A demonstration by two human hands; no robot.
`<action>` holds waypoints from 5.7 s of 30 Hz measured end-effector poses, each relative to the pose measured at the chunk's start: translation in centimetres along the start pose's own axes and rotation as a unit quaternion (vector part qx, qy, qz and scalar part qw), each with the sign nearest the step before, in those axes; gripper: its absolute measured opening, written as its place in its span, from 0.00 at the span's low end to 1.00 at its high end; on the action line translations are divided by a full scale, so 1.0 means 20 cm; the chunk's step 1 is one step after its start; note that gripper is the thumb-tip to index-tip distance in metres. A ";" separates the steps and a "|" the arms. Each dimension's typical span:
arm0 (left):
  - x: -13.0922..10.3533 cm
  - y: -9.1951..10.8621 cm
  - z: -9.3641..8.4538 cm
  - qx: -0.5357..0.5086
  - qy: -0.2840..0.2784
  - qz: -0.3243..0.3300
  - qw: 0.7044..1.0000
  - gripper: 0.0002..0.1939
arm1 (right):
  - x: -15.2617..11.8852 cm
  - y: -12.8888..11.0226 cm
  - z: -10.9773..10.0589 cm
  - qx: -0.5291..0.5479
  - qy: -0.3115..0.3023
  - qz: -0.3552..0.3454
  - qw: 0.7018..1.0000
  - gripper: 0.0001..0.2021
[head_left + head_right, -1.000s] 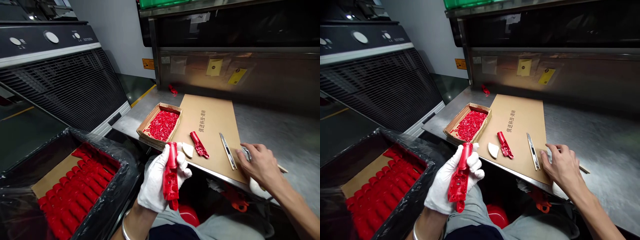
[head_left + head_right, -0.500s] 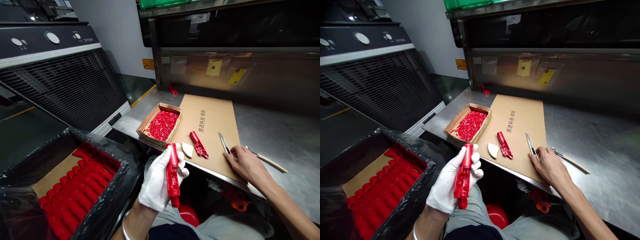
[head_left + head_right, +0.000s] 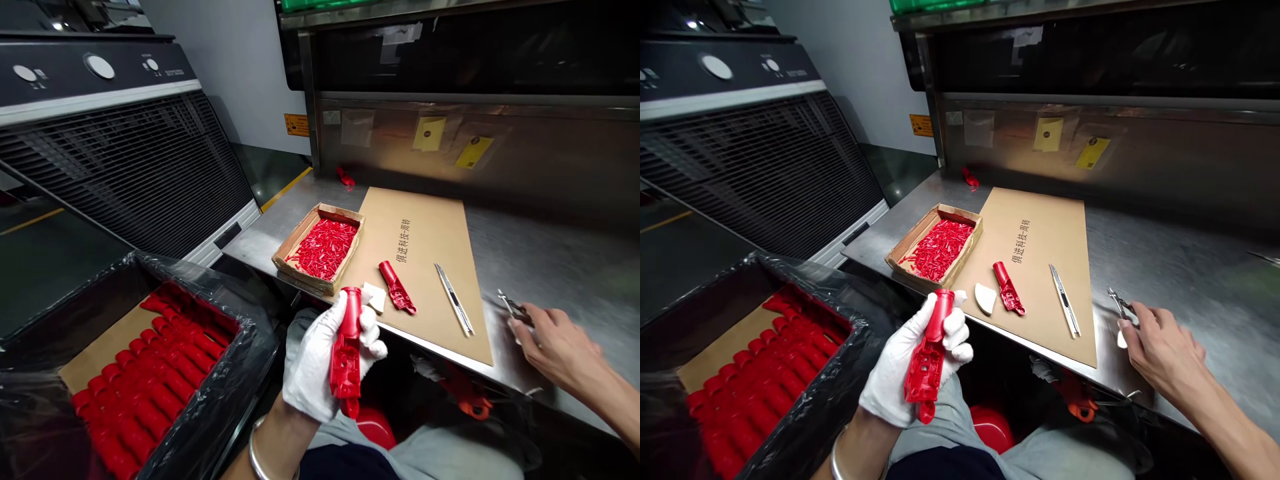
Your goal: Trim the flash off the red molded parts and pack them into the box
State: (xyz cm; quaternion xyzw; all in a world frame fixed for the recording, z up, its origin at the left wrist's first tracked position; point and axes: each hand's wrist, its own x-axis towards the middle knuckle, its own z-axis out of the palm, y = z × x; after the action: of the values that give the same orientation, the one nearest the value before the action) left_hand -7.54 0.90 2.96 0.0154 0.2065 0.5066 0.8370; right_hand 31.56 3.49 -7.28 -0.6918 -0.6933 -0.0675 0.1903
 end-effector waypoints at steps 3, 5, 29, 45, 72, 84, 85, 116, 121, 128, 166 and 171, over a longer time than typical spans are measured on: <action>0.01 -0.02 0.00 0.017 0.011 0.003 1.000 0.16 | -0.04 -0.14 -0.14 0.018 -0.030 -0.035 0.999 0.21; 0.02 -0.04 -0.01 0.034 0.009 0.009 0.999 0.15 | -0.09 -0.30 -0.28 0.079 -0.063 -0.107 0.989 0.23; -0.02 -0.13 -0.02 0.214 0.027 0.025 0.976 0.14 | -0.12 -1.05 -0.58 -0.032 -0.003 -0.432 0.901 0.15; -0.01 -0.10 -0.03 0.214 0.046 -0.001 0.976 0.13 | -0.14 -1.10 -0.60 -0.036 0.002 -0.426 0.904 0.19; 0.08 -0.20 -0.20 0.511 -0.009 0.172 0.842 0.15 | 0.28 -0.54 0.12 0.040 -0.158 0.052 0.985 0.17; 0.06 -0.10 -0.25 0.569 0.022 0.235 0.788 0.09 | 0.00 -0.79 -0.33 0.276 -0.179 -0.104 0.939 0.12; 0.06 -0.10 -0.25 0.572 0.020 0.236 0.786 0.08 | -0.05 -0.83 -0.37 0.277 -0.166 -0.124 0.938 0.11; 0.08 -0.13 -0.34 0.662 -0.057 0.327 0.672 0.14 | -0.19 -0.97 -0.32 0.135 -0.011 -0.159 0.978 0.13; 0.09 -0.14 -0.37 0.653 -0.030 0.326 0.683 0.12 | -0.19 -0.98 -0.30 0.148 -0.014 -0.146 0.978 0.14; 0.12 -0.16 -0.37 0.620 0.023 0.308 0.721 0.12 | -0.23 -0.99 -0.27 0.180 -0.032 -0.115 0.976 0.14; 0.12 -0.22 -0.40 0.719 0.007 0.370 0.588 0.13 | -0.17 -1.12 -0.19 0.473 -0.088 -0.075 0.873 0.06; 0.13 -0.27 -0.41 0.759 0.043 0.490 0.427 0.16 | -0.14 -1.14 -0.15 0.488 -0.136 0.021 0.862 0.13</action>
State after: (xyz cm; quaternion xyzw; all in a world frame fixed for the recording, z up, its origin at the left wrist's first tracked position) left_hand -4.86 -1.05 -6.76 0.7210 0.5014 0.4701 0.0883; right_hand 9.49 -0.94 -1.74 -0.5271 -0.6415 0.3786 0.4091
